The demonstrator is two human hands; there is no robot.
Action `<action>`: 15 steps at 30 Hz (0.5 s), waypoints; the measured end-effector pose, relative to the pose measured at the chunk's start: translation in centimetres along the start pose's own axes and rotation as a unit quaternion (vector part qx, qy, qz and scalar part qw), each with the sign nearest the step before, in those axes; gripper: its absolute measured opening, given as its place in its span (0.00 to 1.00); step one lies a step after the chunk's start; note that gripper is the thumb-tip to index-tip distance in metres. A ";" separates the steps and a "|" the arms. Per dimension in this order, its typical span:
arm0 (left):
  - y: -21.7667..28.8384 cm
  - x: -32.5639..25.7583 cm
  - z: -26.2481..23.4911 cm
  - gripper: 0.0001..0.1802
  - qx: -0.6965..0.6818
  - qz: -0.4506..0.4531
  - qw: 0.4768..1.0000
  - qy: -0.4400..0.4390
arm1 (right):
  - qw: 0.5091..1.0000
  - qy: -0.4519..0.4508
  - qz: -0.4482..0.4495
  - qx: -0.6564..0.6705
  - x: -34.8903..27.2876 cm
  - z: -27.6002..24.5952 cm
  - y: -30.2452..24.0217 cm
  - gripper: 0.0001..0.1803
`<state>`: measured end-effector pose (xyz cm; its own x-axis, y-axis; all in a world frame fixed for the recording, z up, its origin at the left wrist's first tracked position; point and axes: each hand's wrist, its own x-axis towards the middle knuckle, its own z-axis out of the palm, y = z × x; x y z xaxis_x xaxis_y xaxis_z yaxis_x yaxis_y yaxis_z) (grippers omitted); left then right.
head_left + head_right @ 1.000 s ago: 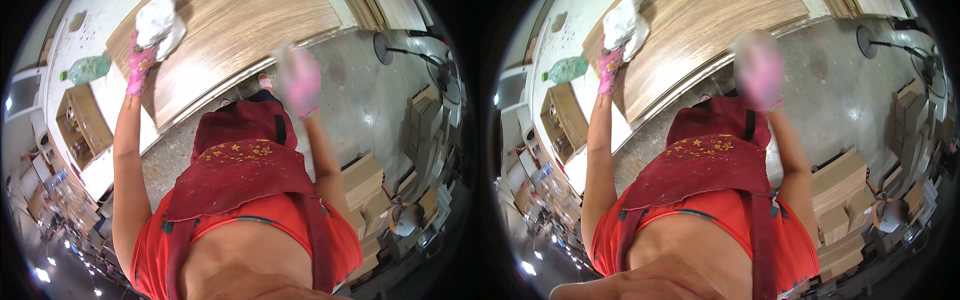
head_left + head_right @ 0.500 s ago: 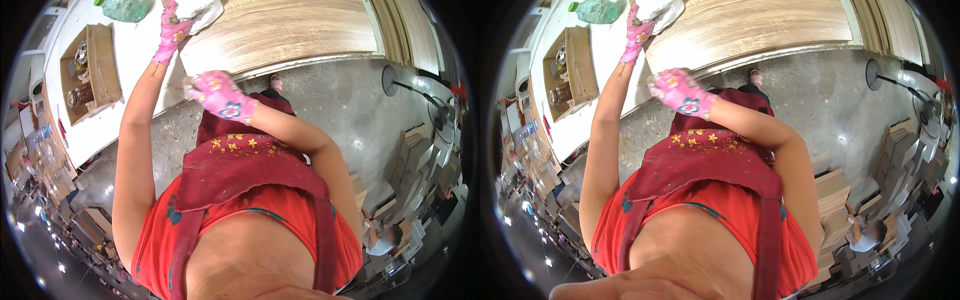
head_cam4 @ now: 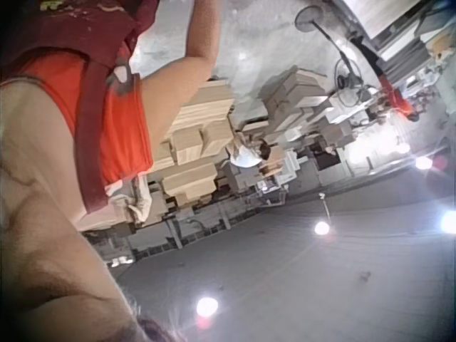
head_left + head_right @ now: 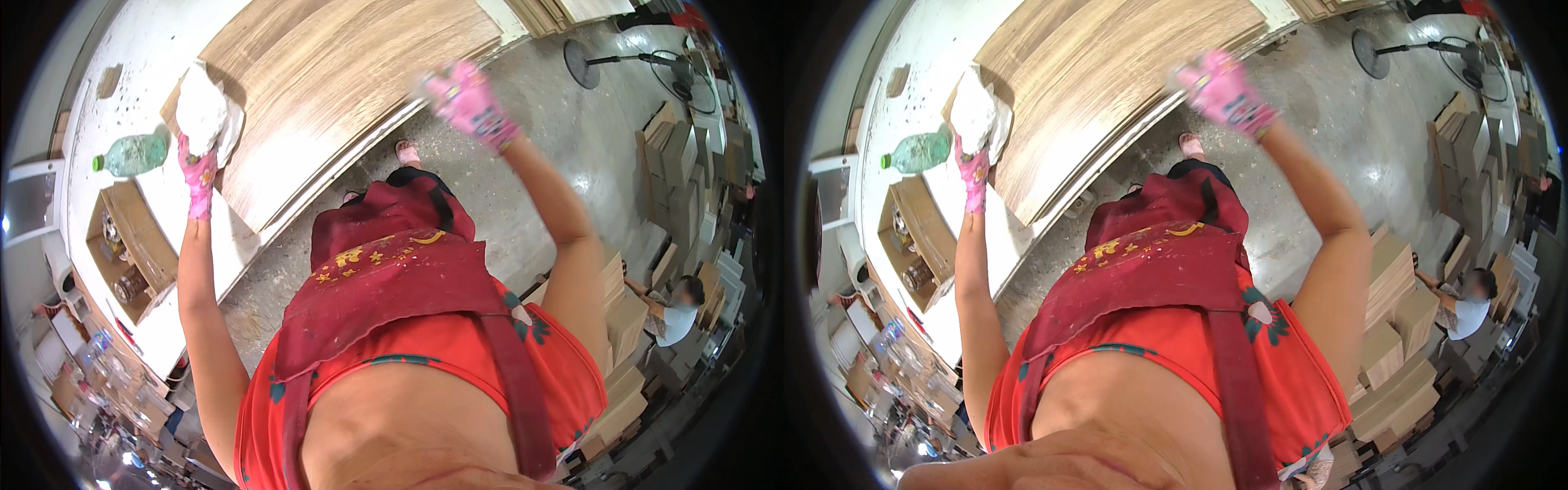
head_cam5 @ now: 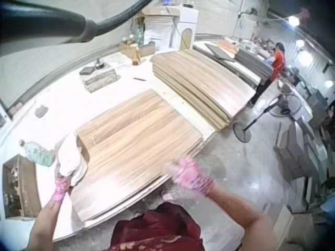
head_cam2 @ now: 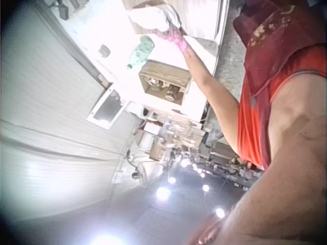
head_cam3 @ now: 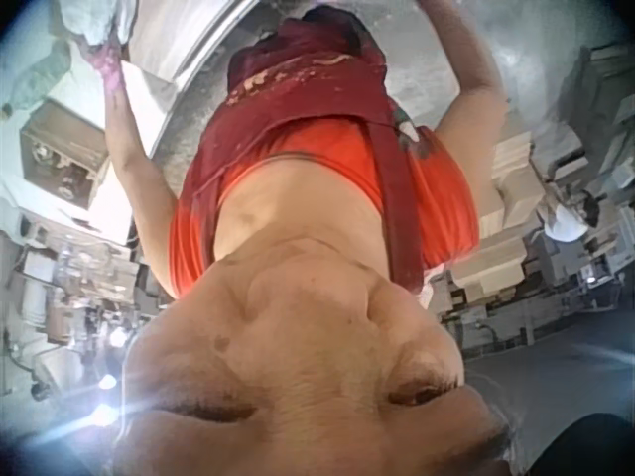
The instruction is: The person sands a wooden board with a sanding block and wipes the surface with a white cloth.
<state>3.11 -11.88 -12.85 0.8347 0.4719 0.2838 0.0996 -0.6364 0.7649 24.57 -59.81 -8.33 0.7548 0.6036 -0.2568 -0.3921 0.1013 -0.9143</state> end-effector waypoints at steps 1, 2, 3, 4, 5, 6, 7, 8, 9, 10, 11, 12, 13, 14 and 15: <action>-0.8 0.0 -0.5 0.39 -0.019 -0.003 1.000 -0.004 | 0.997 0.078 0.003 -0.011 0.9 -3.9 -1.7 0.07; -1.7 -0.1 -0.5 0.39 -0.014 -0.009 1.000 0.005 | 0.987 0.157 0.008 -0.021 1.7 -7.9 -3.4 0.07; -2.4 0.0 -0.6 0.38 -0.008 -0.013 1.000 0.014 | 0.945 0.183 -0.164 -0.215 3.0 -13.3 -4.0 0.10; -3.3 -0.2 -0.8 0.38 -0.001 -0.020 0.999 0.026 | 0.878 0.194 -0.226 -0.373 3.2 -15.2 -4.5 0.13; -2.4 -0.5 -0.7 0.36 -0.037 -0.045 0.997 0.042 | 0.775 0.232 -0.282 -0.516 3.0 -17.2 -5.1 0.17; -1.4 -0.7 -0.8 0.33 -0.074 -0.070 0.993 0.063 | 0.693 0.262 -0.240 -0.628 2.4 -17.1 -7.4 0.21; -0.4 -1.2 -1.0 0.33 -0.066 -0.083 0.994 0.035 | 0.596 0.287 -0.191 -0.726 2.3 -17.1 -8.8 0.25; 2.4 -1.7 -0.6 0.32 -0.031 -0.068 0.997 -0.037 | 0.699 0.302 -0.219 -0.610 2.7 -17.4 -8.6 0.24; 5.8 -2.9 -0.4 0.31 0.013 -0.049 0.993 -0.111 | 0.790 0.301 -0.244 -0.475 4.0 -17.3 -7.4 0.24; 9.3 -3.8 0.5 0.30 0.052 0.005 0.978 -0.203 | 0.856 0.298 -0.260 -0.332 4.6 -17.5 -6.4 0.24; 12.8 -4.4 1.4 0.30 0.089 0.078 0.954 -0.277 | 0.929 0.251 -0.187 -0.198 5.5 -20.0 -4.7 0.25; 15.8 -5.3 2.5 0.29 0.123 0.139 0.928 -0.322 | 0.929 0.275 -0.194 -0.155 6.3 -18.5 -4.1 0.25; 17.6 -6.1 3.6 0.28 0.148 0.181 0.911 -0.338 | 0.926 0.298 -0.202 -0.114 7.4 -15.1 -4.0 0.26; 18.2 -6.5 4.6 0.28 0.163 0.208 0.905 -0.334 | 0.919 0.324 -0.211 -0.074 7.9 -13.3 -4.2 0.26; 17.7 -6.5 5.2 0.27 0.170 0.230 0.905 -0.315 | 0.924 0.322 -0.188 -0.089 8.8 -13.9 -2.8 0.27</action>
<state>2.32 -29.41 -4.15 0.9630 -0.2632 0.0589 -0.2645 -0.8790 0.3967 39.68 -65.78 -12.37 0.9987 -0.0492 0.0092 0.0113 0.0410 -0.9991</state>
